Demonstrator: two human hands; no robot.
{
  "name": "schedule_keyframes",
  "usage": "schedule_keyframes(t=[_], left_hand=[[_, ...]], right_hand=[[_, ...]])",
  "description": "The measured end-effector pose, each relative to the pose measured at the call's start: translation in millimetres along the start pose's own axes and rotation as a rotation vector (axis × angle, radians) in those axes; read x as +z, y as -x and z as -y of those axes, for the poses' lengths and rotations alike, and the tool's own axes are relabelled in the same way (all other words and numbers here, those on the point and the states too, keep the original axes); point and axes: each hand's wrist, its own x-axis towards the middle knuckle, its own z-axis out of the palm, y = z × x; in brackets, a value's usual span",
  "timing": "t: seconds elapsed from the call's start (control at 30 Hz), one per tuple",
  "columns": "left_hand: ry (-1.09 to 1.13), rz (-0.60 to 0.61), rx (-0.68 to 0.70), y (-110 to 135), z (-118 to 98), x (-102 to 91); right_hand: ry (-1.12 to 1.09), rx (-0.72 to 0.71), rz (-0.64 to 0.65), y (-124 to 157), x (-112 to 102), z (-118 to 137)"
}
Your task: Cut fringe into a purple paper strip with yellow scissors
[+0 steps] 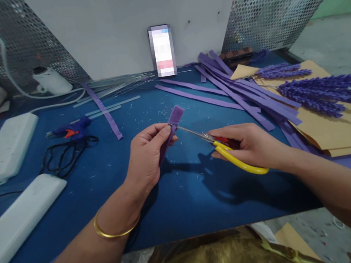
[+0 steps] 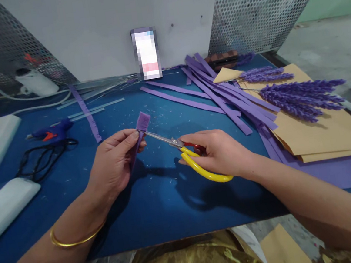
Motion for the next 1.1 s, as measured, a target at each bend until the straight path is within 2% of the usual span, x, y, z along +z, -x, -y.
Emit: schedule_keyframes(t=[0.3,0.6,0.9,1.1], left_hand=[[-0.012,0.006,0.001,0.5,0.7,1.1],[0.030,0.011,-0.057,1.4,-2.4,1.6],[-0.079,0.054,-0.047,-1.2,-1.5,-2.1],[-0.068,0.013,-0.029,-0.3,-0.4,-1.1]], right_hand=[[0.040,-0.015,-0.019,0.9,-1.1,-0.3],[0.029,0.006,-0.019,1.4,-2.3,0.8],[0.022,0.016,-0.021,-0.9,-0.9,-1.2],[-0.011,0.047,-0.007,0.5,-0.6,0.1]])
